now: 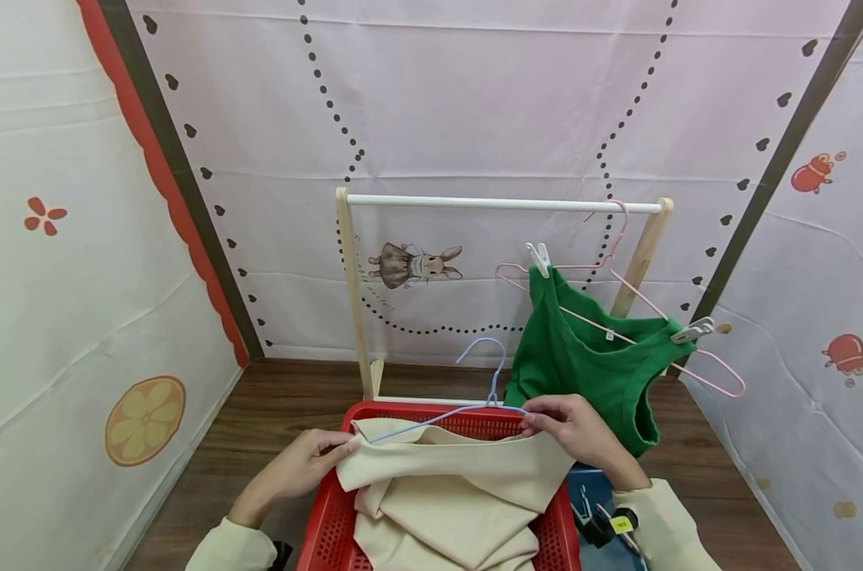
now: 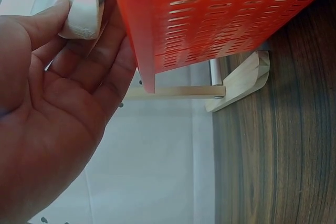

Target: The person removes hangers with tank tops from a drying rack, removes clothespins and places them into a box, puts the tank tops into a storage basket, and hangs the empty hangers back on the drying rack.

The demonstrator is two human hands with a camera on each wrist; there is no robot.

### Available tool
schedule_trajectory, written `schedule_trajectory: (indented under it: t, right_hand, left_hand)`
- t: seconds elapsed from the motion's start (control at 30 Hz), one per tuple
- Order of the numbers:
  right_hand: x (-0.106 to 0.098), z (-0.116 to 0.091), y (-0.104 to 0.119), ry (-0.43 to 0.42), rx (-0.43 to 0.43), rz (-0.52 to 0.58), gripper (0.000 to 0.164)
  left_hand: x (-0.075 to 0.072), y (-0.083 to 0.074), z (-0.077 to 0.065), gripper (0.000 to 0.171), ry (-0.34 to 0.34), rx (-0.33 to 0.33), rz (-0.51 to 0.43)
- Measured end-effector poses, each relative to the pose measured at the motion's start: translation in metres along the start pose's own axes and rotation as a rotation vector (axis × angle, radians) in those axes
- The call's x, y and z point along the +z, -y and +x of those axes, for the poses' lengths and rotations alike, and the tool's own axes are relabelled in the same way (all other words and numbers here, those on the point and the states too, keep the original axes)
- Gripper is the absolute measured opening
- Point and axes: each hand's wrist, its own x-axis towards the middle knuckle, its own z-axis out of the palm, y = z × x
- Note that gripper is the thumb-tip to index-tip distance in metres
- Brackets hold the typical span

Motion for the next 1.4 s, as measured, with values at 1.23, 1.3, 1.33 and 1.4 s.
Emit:
schedule_trajectory:
  t: [1.23, 1.3, 1.33, 1.4]
  right_hand:
    - [-0.023, -0.011, -0.016, 0.047, -0.016, 0.167, 0.022]
    - [-0.022, -0.011, -0.015, 0.057, -0.017, 0.173, 0.022]
    - [-0.021, -0.01, -0.013, 0.063, -0.017, 0.175, 0.023]
    - [-0.02, -0.01, -0.011, 0.073, -0.023, 0.178, 0.024]
  left_hand:
    - [-0.005, 0.006, -0.005, 0.02, -0.113, -0.003, 0.051]
    - [-0.005, 0.006, -0.005, 0.019, -0.112, 0.002, 0.06]
    - [-0.004, 0.006, -0.005, 0.019, -0.109, 0.005, 0.063]
    - [-0.003, 0.005, -0.004, 0.019, -0.106, 0.011, 0.067]
